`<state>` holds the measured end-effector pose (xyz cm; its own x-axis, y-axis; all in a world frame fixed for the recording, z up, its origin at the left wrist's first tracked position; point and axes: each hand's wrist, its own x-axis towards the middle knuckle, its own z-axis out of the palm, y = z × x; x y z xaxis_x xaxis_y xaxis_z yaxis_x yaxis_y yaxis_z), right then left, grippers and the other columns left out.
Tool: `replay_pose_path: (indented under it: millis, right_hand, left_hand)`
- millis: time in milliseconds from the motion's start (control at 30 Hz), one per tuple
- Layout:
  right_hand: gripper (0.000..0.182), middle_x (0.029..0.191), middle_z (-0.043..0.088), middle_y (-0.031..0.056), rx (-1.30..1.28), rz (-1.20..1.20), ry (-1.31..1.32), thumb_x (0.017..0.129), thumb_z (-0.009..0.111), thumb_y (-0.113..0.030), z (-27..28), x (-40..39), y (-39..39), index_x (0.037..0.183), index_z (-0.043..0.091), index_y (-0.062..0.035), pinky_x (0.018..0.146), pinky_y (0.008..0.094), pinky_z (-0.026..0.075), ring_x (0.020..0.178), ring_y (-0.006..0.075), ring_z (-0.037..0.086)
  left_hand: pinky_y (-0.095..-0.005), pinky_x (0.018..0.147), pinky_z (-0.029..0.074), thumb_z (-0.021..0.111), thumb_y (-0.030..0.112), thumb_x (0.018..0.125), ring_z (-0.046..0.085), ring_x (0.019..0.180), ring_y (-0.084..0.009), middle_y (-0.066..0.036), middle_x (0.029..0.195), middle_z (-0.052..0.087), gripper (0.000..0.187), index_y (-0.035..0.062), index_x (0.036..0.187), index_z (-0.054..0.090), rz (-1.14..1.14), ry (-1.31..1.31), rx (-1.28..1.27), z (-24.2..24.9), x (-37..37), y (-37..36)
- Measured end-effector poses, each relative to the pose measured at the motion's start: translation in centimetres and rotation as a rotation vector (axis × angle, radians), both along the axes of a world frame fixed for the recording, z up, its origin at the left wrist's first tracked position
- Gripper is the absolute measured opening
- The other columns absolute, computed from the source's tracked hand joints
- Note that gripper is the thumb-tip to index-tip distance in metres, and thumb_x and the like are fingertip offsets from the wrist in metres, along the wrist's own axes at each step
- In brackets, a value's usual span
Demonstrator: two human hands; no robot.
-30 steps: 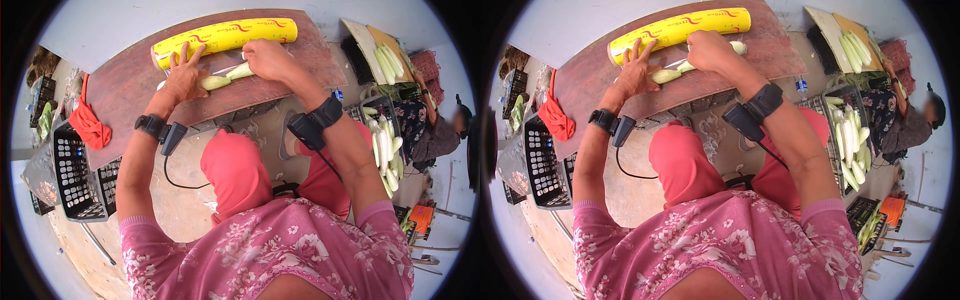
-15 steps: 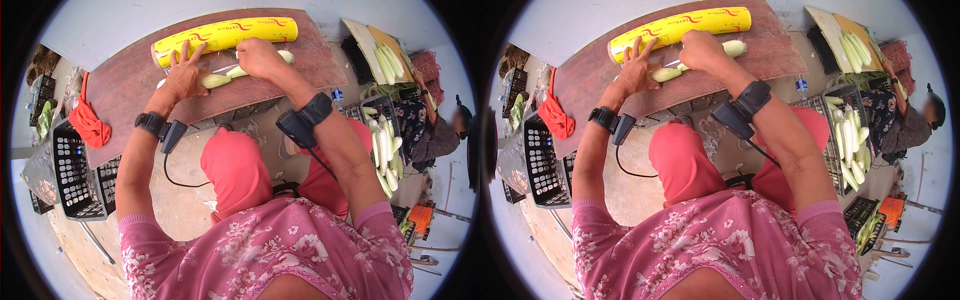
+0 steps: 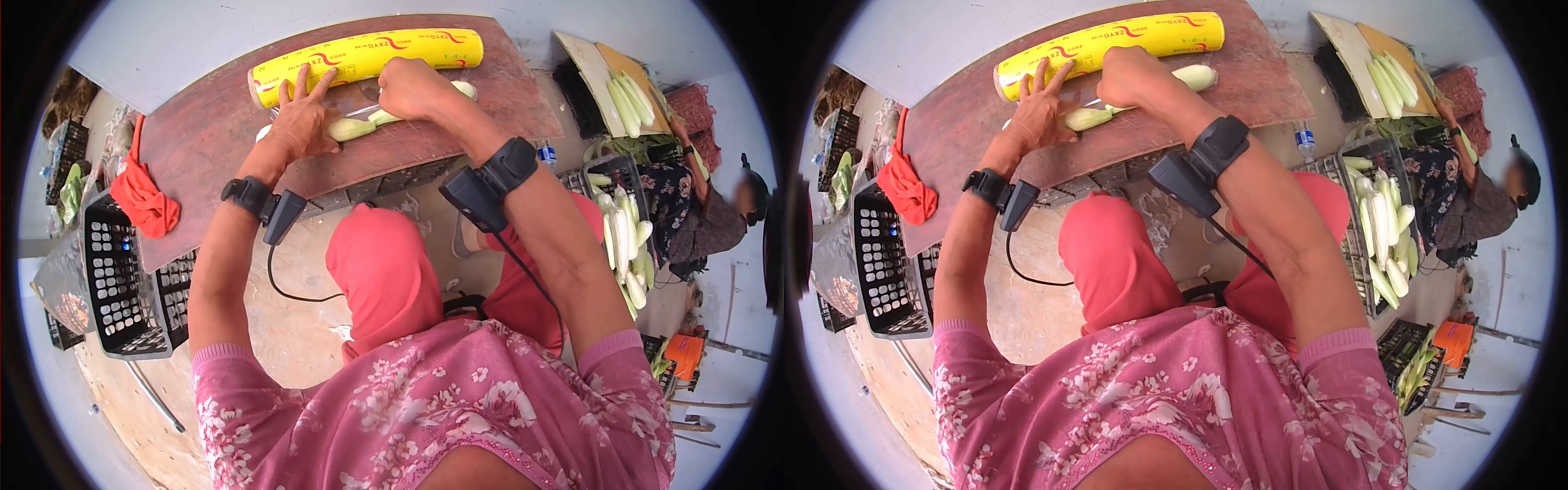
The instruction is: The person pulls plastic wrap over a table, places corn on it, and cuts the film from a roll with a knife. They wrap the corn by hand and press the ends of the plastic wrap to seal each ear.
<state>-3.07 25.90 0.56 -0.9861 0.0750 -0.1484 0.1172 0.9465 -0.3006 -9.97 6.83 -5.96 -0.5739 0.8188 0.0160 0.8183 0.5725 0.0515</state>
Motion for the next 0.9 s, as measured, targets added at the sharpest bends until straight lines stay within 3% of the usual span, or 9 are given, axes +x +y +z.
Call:
replay_pose_path:
  millis: [100, 300, 600, 700, 800, 833, 900]
  right_hand:
    - [0.022, 0.082, 0.068, 0.0253, 0.033, 0.042, 0.061, 0.074, 0.053, -0.01, 0.5, 0.3, -0.1, 0.079, 0.071, 0.0018, 0.08, 0.0468, 0.052, 0.082, 0.0412, 0.067]
    - [0.025, 0.068, 0.07, 0.0172, -0.011, 0.095, -0.118, 0.072, 0.051, -0.012, 1.9, -0.1, 0.1, 0.067, 0.072, -0.0001, 0.075, 0.041, 0.055, 0.075, 0.0317, 0.07]
    - [0.027, 0.068, 0.071, 0.0154, -0.066, -0.059, -0.232, 0.075, 0.048, -0.009, 5.6, 0.7, -2.6, 0.077, 0.071, 0.0051, 0.067, 0.04, 0.053, 0.064, 0.0284, 0.068]
    - [0.028, 0.068, 0.07, 0.0157, -0.077, -0.041, -0.223, 0.078, 0.051, -0.014, 5.1, 0.8, -3.0, 0.081, 0.073, 0.0022, 0.073, 0.0413, 0.056, 0.075, 0.0299, 0.072]
    - [0.031, 0.082, 0.072, 0.0212, 0.047, 0.077, -0.142, 0.081, 0.054, -0.019, 3.3, 1.5, -3.0, 0.092, 0.072, 0.0038, 0.078, 0.0425, 0.056, 0.086, 0.0338, 0.071]
    - [0.033, 0.098, 0.07, 0.0258, 0.028, 0.007, -0.092, 0.082, 0.06, -0.02, 2.6, 2.1, -3.2, 0.1, 0.071, 0.0037, 0.083, 0.0449, 0.055, 0.096, 0.0379, 0.069]
    - [0.029, 0.096, 0.067, 0.0305, -0.039, -0.028, -0.033, 0.077, 0.058, -0.013, 1.6, 3.5, -3.4, 0.095, 0.071, 0.006, 0.084, 0.0462, 0.054, 0.095, 0.0414, 0.067]
  left_hand:
    - [-0.0674, 0.113, 0.019, 0.092, 0.026, 0.051, 0.011, 0.147, -0.0457, -0.01, 0.16, 0.021, 0.069, 0.0195, 0.117, 0.072, 0.002, -0.002, -0.004, 0.1, 0.1, 0.0]
    - [-0.0673, 0.113, 0.018, 0.091, 0.027, 0.052, 0.011, 0.147, -0.0457, -0.01, 0.16, 0.021, 0.069, 0.0201, 0.118, 0.072, 0.008, 0.0, -0.012, 0.0, 0.0, 0.0]
    - [-0.0673, 0.114, 0.018, 0.09, 0.027, 0.054, 0.01, 0.147, -0.0453, -0.009, 0.161, 0.021, 0.067, 0.0258, 0.118, 0.072, 0.029, 0.001, -0.065, 0.5, 0.4, 0.3]
    - [-0.0674, 0.114, 0.019, 0.09, 0.025, 0.055, 0.01, 0.147, -0.0455, -0.008, 0.161, 0.021, 0.066, 0.0286, 0.118, 0.072, 0.023, 0.008, -0.063, 0.4, 0.3, 0.3]
    - [-0.0674, 0.113, 0.019, 0.09, 0.024, 0.055, 0.01, 0.147, -0.0457, -0.008, 0.161, 0.021, 0.066, 0.029, 0.118, 0.071, 0.019, 0.025, -0.059, 0.1, 0.1, 0.3]
    - [-0.0674, 0.113, 0.019, 0.09, 0.024, 0.055, 0.01, 0.147, -0.0457, -0.008, 0.161, 0.021, 0.066, 0.0285, 0.119, 0.071, 0.013, 0.031, -0.049, -0.1, 0.1, 0.2]
    - [-0.0674, 0.113, 0.019, 0.09, 0.024, 0.056, 0.01, 0.147, -0.0457, -0.008, 0.16, 0.021, 0.066, 0.0273, 0.119, 0.071, 0.007, 0.032, -0.051, -0.1, 0.2, 0.2]
